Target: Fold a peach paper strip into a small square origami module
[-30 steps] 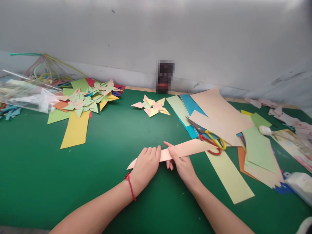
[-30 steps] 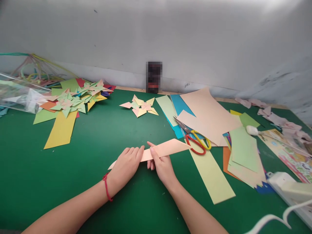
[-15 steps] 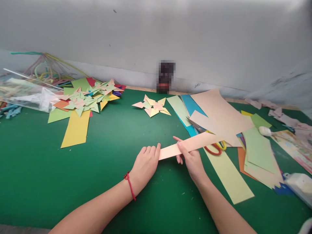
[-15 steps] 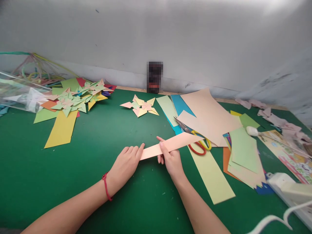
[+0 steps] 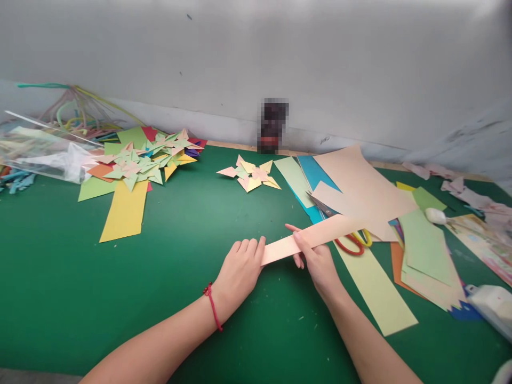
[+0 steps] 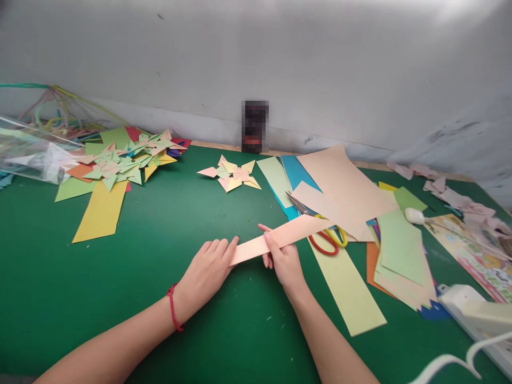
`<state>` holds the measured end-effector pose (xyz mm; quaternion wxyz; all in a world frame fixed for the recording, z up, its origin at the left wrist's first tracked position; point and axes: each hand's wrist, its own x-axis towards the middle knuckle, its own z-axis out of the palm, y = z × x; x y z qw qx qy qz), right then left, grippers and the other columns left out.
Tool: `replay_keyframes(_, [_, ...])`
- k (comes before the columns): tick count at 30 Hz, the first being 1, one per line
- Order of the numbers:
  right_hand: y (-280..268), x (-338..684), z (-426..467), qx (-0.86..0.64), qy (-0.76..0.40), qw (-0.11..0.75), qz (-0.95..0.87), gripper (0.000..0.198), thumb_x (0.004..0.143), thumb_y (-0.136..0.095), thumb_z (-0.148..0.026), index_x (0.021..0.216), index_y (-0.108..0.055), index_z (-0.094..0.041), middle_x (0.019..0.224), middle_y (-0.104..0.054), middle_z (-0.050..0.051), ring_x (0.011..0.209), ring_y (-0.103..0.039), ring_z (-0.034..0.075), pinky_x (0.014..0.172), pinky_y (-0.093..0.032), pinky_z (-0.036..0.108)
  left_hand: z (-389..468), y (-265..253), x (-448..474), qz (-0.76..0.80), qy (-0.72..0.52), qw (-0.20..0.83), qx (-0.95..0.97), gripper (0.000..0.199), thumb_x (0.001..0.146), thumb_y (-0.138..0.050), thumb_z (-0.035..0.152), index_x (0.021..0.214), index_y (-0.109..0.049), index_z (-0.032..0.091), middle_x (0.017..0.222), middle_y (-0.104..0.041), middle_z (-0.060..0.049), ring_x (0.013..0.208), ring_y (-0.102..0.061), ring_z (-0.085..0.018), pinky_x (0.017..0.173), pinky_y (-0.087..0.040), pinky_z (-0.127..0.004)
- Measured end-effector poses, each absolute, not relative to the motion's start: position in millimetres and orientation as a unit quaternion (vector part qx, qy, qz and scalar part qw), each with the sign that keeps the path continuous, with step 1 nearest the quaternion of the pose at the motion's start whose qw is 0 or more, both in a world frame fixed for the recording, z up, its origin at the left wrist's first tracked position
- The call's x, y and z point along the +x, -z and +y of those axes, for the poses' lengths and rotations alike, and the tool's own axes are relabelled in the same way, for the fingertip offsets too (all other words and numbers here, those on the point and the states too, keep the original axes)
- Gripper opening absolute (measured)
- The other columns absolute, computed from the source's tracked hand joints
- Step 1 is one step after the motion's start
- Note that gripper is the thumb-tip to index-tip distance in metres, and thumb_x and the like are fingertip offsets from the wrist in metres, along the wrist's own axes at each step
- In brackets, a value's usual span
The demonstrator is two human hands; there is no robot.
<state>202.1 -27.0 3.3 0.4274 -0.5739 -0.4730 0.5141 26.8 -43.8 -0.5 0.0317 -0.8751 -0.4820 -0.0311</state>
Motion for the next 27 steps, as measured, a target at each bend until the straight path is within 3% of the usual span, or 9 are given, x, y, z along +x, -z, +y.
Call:
replay_keyframes(4, [0.2,197.7,-27.4,-0.570,-0.521,0.423,-0.473,0.050,0.081,-0.047,-0.045,0.115,-0.056,-0.010,0.035,-0.042,-0.006,0.034,-0.038,0.009,0.038,-0.031,0.022,-44.8,-2.6,28.7,-0.480,0.060,0.006,-0.875,0.052,0.087,-0.034,0.047,0.122,-0.042,0.009,0.092,-0.054,-0.010,0.080,-0.048,-0.022,0.069,-0.036,-0.034])
replay_keyframes(10, [1.0,196.6,-27.0,-0.570,-0.529,0.402,-0.483,0.055,0.080,-0.047,-0.049,0.116,-0.056,-0.009,0.035,-0.042,-0.006,0.034,-0.037,0.010,0.040,-0.031,0.023,-46.0,-9.9,30.4,-0.476,0.067,-0.008,-0.877,0.034,0.090,-0.030,0.039,0.088,-0.053,0.013,0.078,-0.051,-0.006,0.071,-0.047,-0.020,0.064,-0.034,-0.034])
replay_keyframes(16, [1.2,200.5,-26.0,-0.602,-0.475,0.404,-0.499,0.040,0.077,-0.052,-0.049,0.081,-0.071,-0.014,0.034,-0.042,-0.003,0.040,-0.044,0.013,0.046,-0.036,0.025,-45.2,-9.5,29.4,-0.474,0.080,-0.019,-0.877,0.035,0.088,-0.033,0.045,0.080,-0.050,0.015,0.075,-0.051,-0.005,0.069,-0.047,-0.020,0.061,-0.034,-0.033])
replay_keyframes(19, [0.6,200.1,-26.3,-0.595,-0.484,0.399,-0.503,0.039,0.077,-0.052,-0.048,0.079,-0.071,-0.014,0.033,-0.040,-0.004,0.039,-0.042,0.012,0.048,-0.037,0.025,-45.1,-7.2,29.6,-0.466,0.104,-0.055,-0.877,0.042,0.085,-0.034,0.053,0.079,-0.050,0.014,0.072,-0.053,-0.005,0.067,-0.049,-0.020,0.064,-0.035,-0.034])
replay_keyframes(27, [-5.7,193.3,-30.8,-0.587,-0.498,0.384,-0.510,0.039,0.079,-0.051,-0.046,0.083,-0.072,-0.013,0.033,-0.037,-0.006,0.038,-0.039,0.010,0.049,-0.037,0.024,-46.0,-10.5,30.7,-0.481,0.147,-0.212,-0.838,0.031,0.092,-0.025,0.027,0.069,-0.043,0.017,0.059,-0.049,0.001,0.055,-0.045,-0.013,0.057,-0.031,-0.028])
